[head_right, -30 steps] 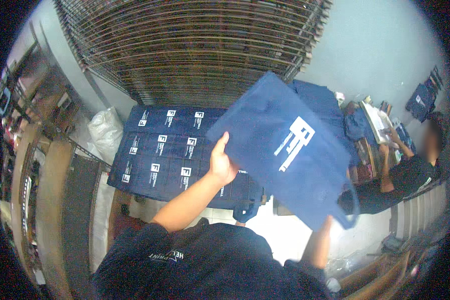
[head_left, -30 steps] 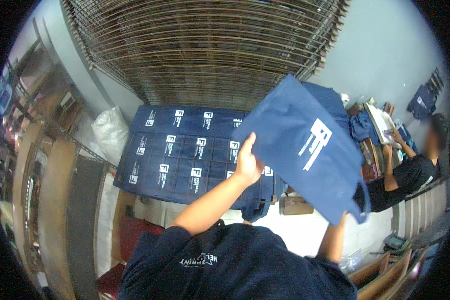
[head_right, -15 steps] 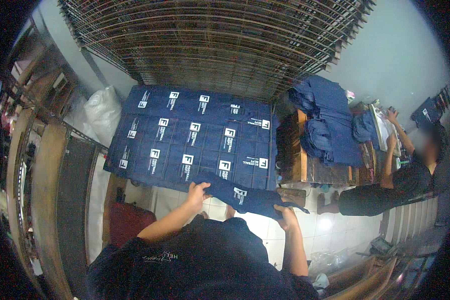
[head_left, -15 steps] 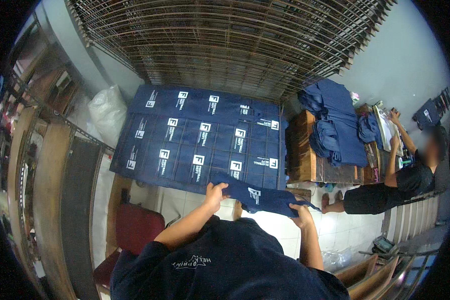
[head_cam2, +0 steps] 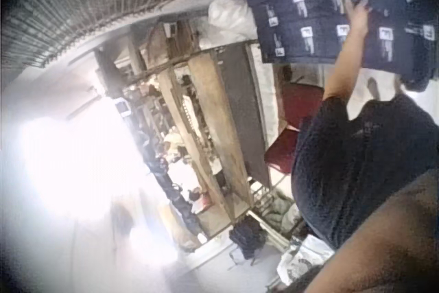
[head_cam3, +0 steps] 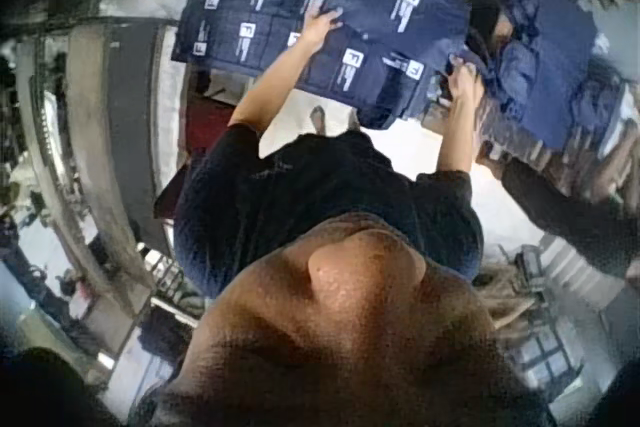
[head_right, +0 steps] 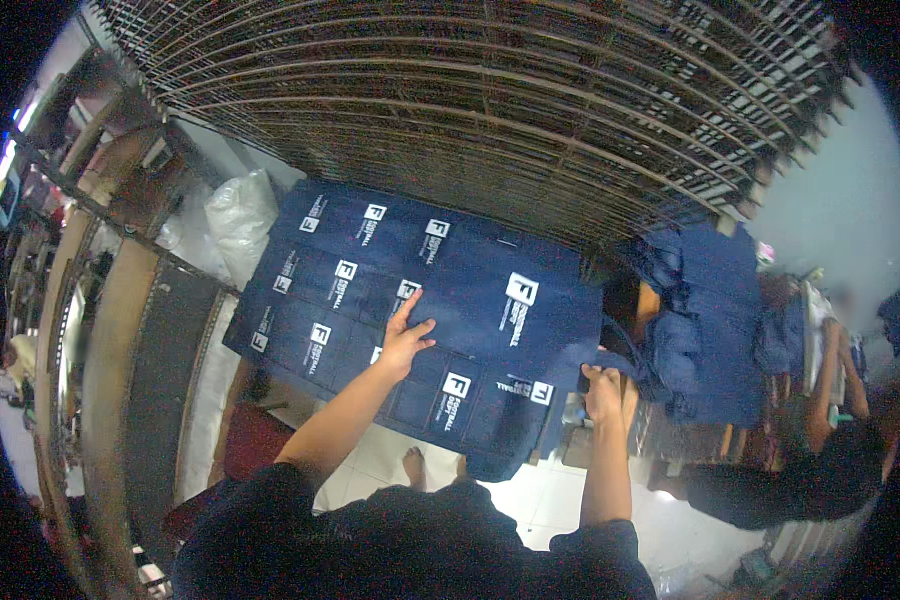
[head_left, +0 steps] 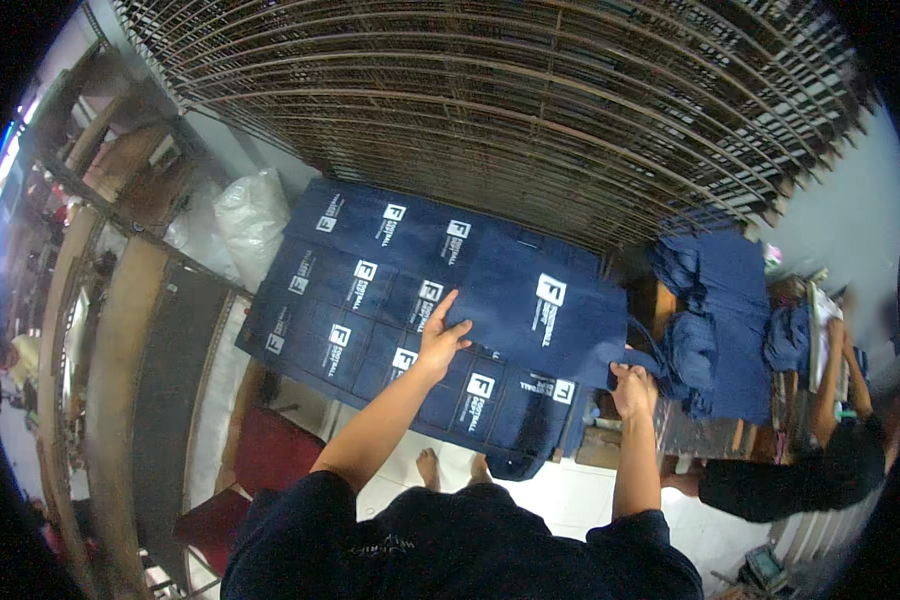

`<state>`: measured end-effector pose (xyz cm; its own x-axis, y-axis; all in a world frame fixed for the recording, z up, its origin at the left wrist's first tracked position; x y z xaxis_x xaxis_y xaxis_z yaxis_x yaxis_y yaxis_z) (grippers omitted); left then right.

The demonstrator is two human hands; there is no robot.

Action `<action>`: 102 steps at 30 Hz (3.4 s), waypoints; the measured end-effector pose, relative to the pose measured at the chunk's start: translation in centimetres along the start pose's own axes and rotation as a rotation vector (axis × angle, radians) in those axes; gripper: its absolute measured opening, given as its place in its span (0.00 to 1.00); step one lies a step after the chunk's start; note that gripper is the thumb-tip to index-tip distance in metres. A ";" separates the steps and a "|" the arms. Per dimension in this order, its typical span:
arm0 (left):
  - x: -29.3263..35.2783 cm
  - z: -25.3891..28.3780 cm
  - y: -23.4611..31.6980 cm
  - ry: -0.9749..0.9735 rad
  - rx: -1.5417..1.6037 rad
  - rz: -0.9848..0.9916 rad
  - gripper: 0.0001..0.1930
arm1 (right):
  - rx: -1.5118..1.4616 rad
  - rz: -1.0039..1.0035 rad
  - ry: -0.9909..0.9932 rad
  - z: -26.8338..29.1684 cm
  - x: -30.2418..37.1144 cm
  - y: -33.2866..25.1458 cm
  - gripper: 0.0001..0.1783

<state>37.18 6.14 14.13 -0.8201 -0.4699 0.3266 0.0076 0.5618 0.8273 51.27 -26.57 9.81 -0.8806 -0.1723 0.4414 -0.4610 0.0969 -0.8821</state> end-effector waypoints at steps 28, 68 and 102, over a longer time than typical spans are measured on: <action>37.8 25.1 -15.9 0.683 -0.534 0.840 0.35 | 0.181 -0.262 0.204 -5.5 -26.2 12.0 0.24; 33.9 33.4 -22.9 0.453 -0.442 0.615 0.32 | 0.619 0.901 1.085 10.3 -3.0 -7.2 0.16; 14.0 -19.6 -5.9 -0.707 -0.117 0.067 0.33 | -0.263 0.574 0.390 -3.0 14.6 -9.8 0.10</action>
<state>36.81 -17.10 22.77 -0.9896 0.1391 0.0370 0.1000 0.4789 0.8722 42.66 -27.13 25.38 -0.9433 0.3318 -0.0081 0.1160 0.3067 -0.9447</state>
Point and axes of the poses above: each hand's wrist, its own x-axis away from the middle knuckle, its own z-axis out of the back of the hand, y = z × x, the point moved 1 cm from there along -x, towards the middle knuckle, and after that the axes turned 8 degrees about x, right-handed, at the moved point
